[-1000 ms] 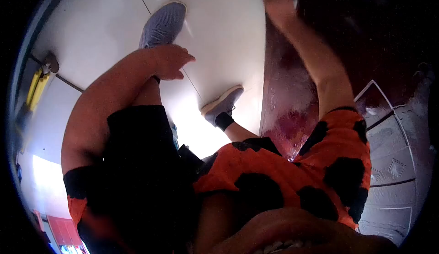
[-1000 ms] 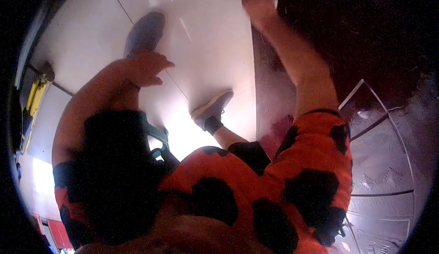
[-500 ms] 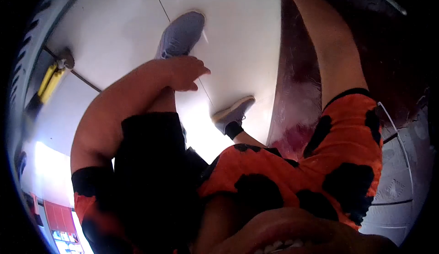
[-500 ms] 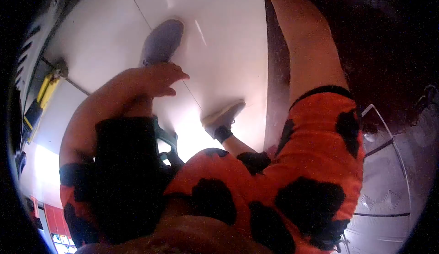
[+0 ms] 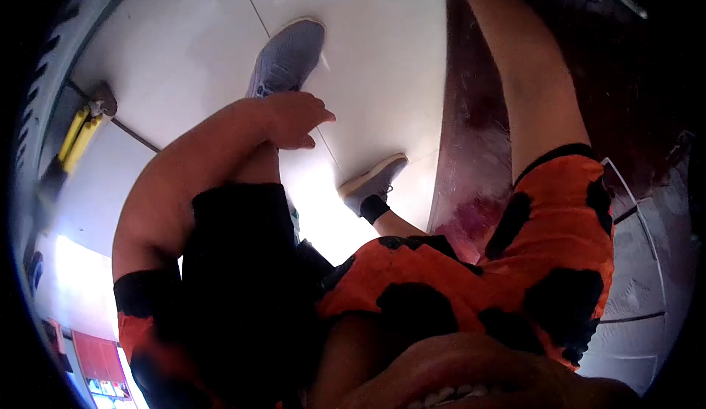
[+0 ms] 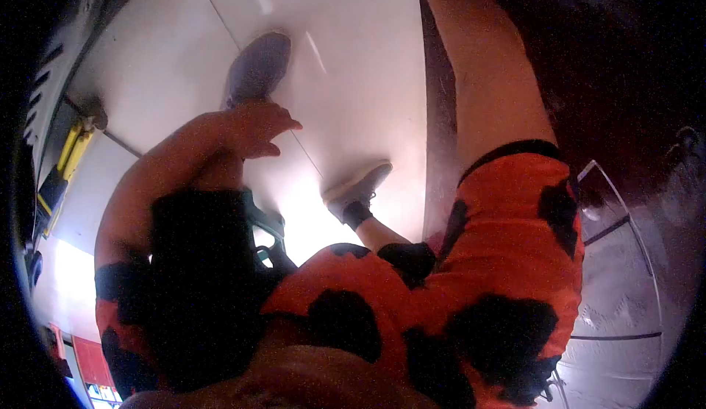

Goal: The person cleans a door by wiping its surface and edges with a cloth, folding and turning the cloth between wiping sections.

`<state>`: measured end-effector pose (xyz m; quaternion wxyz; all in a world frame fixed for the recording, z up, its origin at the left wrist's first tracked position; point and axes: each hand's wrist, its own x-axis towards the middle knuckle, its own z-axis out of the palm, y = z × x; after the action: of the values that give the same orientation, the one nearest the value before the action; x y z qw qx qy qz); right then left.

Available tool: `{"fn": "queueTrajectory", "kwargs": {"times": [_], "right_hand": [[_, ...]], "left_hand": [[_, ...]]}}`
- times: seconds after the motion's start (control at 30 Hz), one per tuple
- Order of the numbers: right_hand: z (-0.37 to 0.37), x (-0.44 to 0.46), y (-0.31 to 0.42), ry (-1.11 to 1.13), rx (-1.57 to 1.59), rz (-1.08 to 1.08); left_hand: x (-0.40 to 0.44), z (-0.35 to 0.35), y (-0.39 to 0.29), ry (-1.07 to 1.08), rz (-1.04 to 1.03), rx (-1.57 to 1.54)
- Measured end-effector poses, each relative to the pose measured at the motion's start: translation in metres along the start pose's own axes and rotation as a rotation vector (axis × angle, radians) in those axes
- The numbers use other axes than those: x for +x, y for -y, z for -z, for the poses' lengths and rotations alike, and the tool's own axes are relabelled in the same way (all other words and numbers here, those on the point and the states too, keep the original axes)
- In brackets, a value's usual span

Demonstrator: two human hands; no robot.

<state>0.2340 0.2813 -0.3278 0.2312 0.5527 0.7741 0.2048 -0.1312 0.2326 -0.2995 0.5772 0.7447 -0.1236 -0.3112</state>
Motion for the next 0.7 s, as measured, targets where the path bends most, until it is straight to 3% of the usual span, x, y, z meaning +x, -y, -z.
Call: {"fn": "queueTrajectory", "kwargs": {"times": [0.1, 0.17, 0.23, 0.3, 0.4, 0.47, 0.5, 0.57, 0.6, 0.67, 0.7], "right_hand": [[-0.015, 0.003, 0.016, 0.176, -0.183, 0.057], [-0.023, -0.001, 0.026, 0.483, -0.194, -0.017], [-0.017, -0.016, 0.042, 0.679, -0.28, 0.053], [0.03, -0.025, 0.057, 0.897, -0.007, 0.092], [0.041, -0.052, 0.07, 1.061, 0.049, 0.007], [0.048, -0.067, 0.064, 1.186, 0.245, -0.246], [0.051, -0.07, 0.056, 1.187, 0.248, -0.252], [0.059, -0.065, 0.033, 0.516, 0.19, -0.203], [0.061, -0.059, 0.023, 0.521, 0.192, -0.212], [0.057, -0.036, -0.001, 0.056, 0.087, -0.033], [0.05, -0.028, -0.007, 0.05, 0.082, -0.04]], "left_hand": [[-0.001, 0.0, 0.006, -0.033, -0.004, -0.025], [0.0, -0.004, 0.004, -0.03, 0.01, -0.075], [0.002, -0.001, 0.01, -0.014, -0.006, -0.044], [-0.001, -0.001, 0.014, -0.065, -0.031, -0.059], [-0.004, 0.0, 0.014, -0.097, -0.063, -0.085], [-0.003, -0.001, 0.012, -0.073, -0.071, -0.081], [-0.001, -0.001, 0.011, -0.063, -0.078, -0.059], [0.004, 0.0, 0.01, -0.047, -0.085, -0.031], [0.005, 0.0, 0.009, -0.038, -0.065, -0.023], [0.008, -0.002, 0.01, -0.032, -0.049, -0.003], [0.009, -0.004, 0.012, -0.038, -0.063, -0.011]]}}
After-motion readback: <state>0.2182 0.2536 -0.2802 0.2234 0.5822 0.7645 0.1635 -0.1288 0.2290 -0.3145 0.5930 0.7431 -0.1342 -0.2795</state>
